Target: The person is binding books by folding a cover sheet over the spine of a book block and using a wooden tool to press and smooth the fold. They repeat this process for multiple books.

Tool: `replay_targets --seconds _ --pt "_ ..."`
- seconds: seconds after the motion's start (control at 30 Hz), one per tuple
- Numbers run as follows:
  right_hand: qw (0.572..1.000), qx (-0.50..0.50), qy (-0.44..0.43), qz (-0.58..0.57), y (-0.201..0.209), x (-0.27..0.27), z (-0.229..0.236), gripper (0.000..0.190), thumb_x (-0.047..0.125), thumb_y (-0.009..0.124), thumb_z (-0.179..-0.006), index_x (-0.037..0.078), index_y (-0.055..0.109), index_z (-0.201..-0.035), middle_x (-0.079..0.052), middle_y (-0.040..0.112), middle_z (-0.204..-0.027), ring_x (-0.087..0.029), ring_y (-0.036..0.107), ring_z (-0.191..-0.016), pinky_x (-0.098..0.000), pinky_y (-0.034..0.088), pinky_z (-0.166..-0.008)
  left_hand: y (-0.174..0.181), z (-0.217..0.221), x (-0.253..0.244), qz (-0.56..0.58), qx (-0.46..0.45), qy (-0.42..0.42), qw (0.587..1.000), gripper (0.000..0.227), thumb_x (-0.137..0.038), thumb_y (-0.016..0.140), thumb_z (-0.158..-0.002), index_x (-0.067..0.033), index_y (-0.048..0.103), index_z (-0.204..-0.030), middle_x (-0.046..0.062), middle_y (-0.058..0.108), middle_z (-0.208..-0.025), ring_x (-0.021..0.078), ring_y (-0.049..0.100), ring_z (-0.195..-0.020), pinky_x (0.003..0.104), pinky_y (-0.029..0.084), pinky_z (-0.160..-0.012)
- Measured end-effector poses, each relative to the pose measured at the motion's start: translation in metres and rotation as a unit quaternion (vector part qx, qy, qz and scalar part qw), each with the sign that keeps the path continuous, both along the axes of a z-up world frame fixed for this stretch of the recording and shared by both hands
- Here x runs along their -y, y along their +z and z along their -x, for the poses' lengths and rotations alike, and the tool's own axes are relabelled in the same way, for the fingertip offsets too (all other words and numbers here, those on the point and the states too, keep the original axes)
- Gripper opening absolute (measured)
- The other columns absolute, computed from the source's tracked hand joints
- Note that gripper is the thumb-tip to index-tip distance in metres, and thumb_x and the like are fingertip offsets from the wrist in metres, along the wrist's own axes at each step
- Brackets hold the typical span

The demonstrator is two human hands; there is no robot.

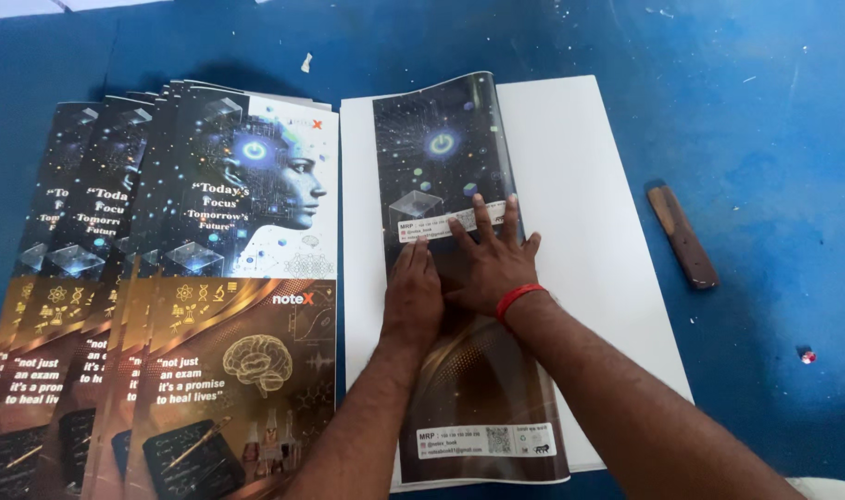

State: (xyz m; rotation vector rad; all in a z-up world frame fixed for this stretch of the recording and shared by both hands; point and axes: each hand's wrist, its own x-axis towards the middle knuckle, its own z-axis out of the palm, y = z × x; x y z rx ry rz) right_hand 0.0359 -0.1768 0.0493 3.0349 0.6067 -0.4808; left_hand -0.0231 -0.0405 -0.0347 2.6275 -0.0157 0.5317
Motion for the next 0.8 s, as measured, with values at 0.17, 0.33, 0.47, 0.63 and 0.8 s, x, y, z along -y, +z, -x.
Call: replay_targets --seconds 0.17,0.33,0.47,0.63,0.8 --pt "1.000 -0.013 -0.004 0.019 0.011 -0.003 0.003 0.125 0.075 0.082 -0.059 0.038 0.023 -0.162 -0.005 -0.007 -0.173 -0.047 -0.014 -0.154 -0.0803 0.026 -0.108 0.025 0.000 -0.014 -0.016 -0.049 -0.031 0.998 0.035 -0.006 0.059 -0.092 0.0057 0.067 -0.124 0.021 0.058 -0.141 0.0352 0.055 -0.131 0.043 0.047 -0.111" --pt "0.999 -0.028 -0.012 0.016 0.017 -0.004 0.004 0.133 0.086 0.080 -0.053 0.038 0.021 -0.162 -0.004 -0.011 -0.173 -0.045 -0.018 -0.154 -0.0807 0.022 -0.111 0.033 -0.002 -0.017 0.140 -0.177 0.202 0.953 0.025 -0.010 0.069 -0.086 -0.0028 0.074 -0.110 0.020 0.063 -0.130 0.0337 0.055 -0.127 0.040 0.049 -0.108" --pt "0.999 -0.041 -0.015 0.019 0.014 -0.004 0.003 0.135 0.087 0.079 -0.053 0.038 0.019 -0.162 -0.004 -0.014 -0.173 -0.046 -0.021 -0.153 -0.0813 0.022 -0.111 0.014 -0.025 -0.040 0.234 -0.102 0.311 0.915 0.034 -0.008 0.074 -0.074 0.0013 0.073 -0.107 0.024 0.071 -0.109 0.0380 0.066 -0.104 0.046 0.055 -0.094" --pt "0.998 -0.050 -0.016 0.025 0.013 -0.003 -0.001 0.137 0.087 0.079 -0.052 0.039 0.015 -0.163 -0.003 -0.016 -0.172 -0.044 -0.026 -0.151 -0.0813 0.018 -0.113 0.040 -0.036 -0.062 0.428 -0.279 0.382 0.770 0.016 -0.007 0.062 -0.084 0.0054 0.070 -0.091 0.017 0.070 -0.081 0.0273 0.069 -0.067 0.044 0.056 -0.058" --pt "0.998 -0.062 -0.021 0.019 0.011 -0.001 0.000 0.136 0.087 0.079 -0.053 0.038 0.016 -0.163 -0.003 -0.018 -0.173 -0.045 -0.027 -0.152 -0.0811 0.019 -0.112 0.036 -0.033 -0.072 0.527 -0.248 0.321 0.747 0.018 0.002 0.054 -0.083 0.0085 0.070 -0.085 0.016 0.070 -0.075 0.0219 0.066 -0.060 0.032 0.053 -0.053"
